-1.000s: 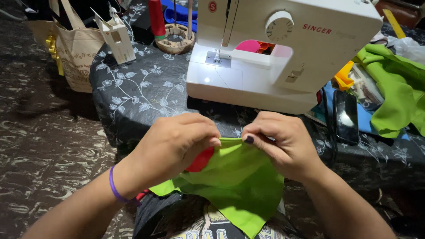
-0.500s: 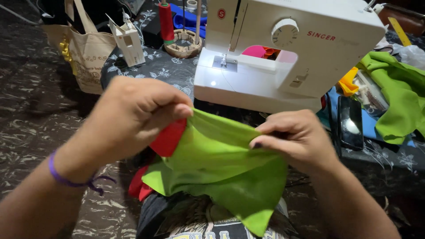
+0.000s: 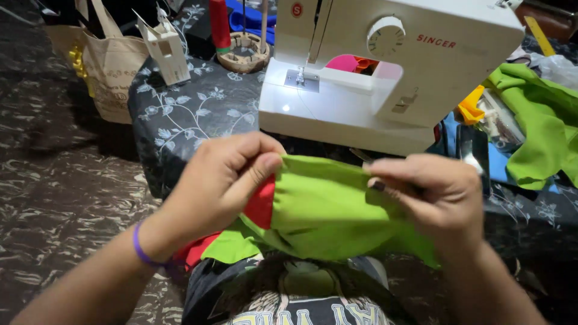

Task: The person is pinning two pieces of fabric together along the edge to prepare for sewing.

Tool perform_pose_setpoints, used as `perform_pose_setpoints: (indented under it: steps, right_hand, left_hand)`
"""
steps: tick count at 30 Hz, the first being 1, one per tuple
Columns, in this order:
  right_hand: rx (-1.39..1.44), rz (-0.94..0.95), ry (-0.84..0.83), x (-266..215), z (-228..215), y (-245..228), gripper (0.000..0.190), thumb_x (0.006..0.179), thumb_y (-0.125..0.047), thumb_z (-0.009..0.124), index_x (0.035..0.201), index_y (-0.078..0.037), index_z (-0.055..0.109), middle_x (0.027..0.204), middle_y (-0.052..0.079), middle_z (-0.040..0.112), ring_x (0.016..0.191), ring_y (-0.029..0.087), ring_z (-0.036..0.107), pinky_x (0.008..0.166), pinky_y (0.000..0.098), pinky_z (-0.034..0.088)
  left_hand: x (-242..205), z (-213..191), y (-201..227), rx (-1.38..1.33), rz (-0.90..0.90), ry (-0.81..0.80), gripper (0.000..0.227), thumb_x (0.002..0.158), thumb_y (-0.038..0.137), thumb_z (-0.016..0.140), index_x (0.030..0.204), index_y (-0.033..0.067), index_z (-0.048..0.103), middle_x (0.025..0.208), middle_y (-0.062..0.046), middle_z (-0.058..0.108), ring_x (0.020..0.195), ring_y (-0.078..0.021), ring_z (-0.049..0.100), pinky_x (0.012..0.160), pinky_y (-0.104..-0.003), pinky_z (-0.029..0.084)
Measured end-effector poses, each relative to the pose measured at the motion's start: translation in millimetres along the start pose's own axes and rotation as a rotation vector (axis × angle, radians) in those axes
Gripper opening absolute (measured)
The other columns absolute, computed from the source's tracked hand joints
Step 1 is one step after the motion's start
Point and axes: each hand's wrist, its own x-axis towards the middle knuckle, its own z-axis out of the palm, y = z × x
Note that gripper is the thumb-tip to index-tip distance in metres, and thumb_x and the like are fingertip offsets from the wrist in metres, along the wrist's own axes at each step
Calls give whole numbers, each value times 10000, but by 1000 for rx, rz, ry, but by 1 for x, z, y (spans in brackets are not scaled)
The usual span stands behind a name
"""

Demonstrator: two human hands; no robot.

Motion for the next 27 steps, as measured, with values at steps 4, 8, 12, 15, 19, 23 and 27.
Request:
perform_pose_setpoints:
  steps: [4, 8, 12, 15, 19, 23, 27]
  right_hand:
    - [-133, 31, 56, -24, 17, 10, 124, 913, -125, 804, 1021, -72, 835, 806, 67, 780, 646, 102, 656, 610, 213, 492]
    - [-132, 92, 22, -33, 28, 2, 115, 960, -113, 737, 913, -35, 807, 922, 98, 806, 851, 182, 763, 827, 288, 610]
    - [-230, 130, -19, -37, 31, 0, 130, 998, -150, 684, 977, -81, 792, 989, 46, 830, 891, 164, 790, 840, 290, 601]
    - [-281, 46, -30, -38, 36, -2, 124, 1011, -136, 662, 980, -62, 756, 990, 60, 817, 912, 198, 783, 873, 329, 608]
    - [-337, -5, -2, -44, 48, 0, 249, 952, -159, 760, 1181, -65, 742, 1144, 80, 820, 1021, 208, 796, 961, 329, 619]
    - [-197, -130, 3, -41, 56, -2, 200, 1002, -120, 704, 1180, -44, 752, 1097, 99, 825, 841, 209, 781, 802, 317, 604]
    - [-156, -156, 7, -46, 54, 0, 211, 1003, -111, 704, 1197, -67, 775, 1059, 126, 806, 835, 201, 747, 789, 307, 584]
  left_hand:
    - [-17, 17, -11, 37, 88, 18, 251, 1052, 255, 592, 1150, 88, 751, 775, 2, 734, 663, -122, 662, 609, -283, 522]
    - [-29, 28, -18, 40, 238, 42, 244, 997, 265, 740, 1192, 118, 758, 1119, -77, 835, 937, -185, 820, 831, -281, 626]
    - [-33, 35, -18, 67, 239, 45, 188, 1000, 209, 756, 1167, 135, 802, 766, 2, 694, 629, -130, 591, 617, -258, 481]
    - [-33, 39, -18, 104, 262, 104, 184, 1006, 187, 745, 1149, 89, 804, 737, -22, 669, 621, -149, 585, 607, -275, 475]
    - [-33, 44, -16, 83, 264, 101, 200, 1017, 188, 721, 1157, 72, 804, 756, -30, 683, 622, -142, 599, 596, -266, 487]
    - [-35, 45, -15, 84, 281, 101, 217, 1023, 171, 722, 1195, 54, 785, 760, -37, 657, 625, -146, 588, 588, -273, 479]
    - [-38, 44, -16, 56, 285, 97, 199, 1002, 135, 755, 1184, 59, 782, 801, -57, 701, 636, -155, 621, 609, -263, 510]
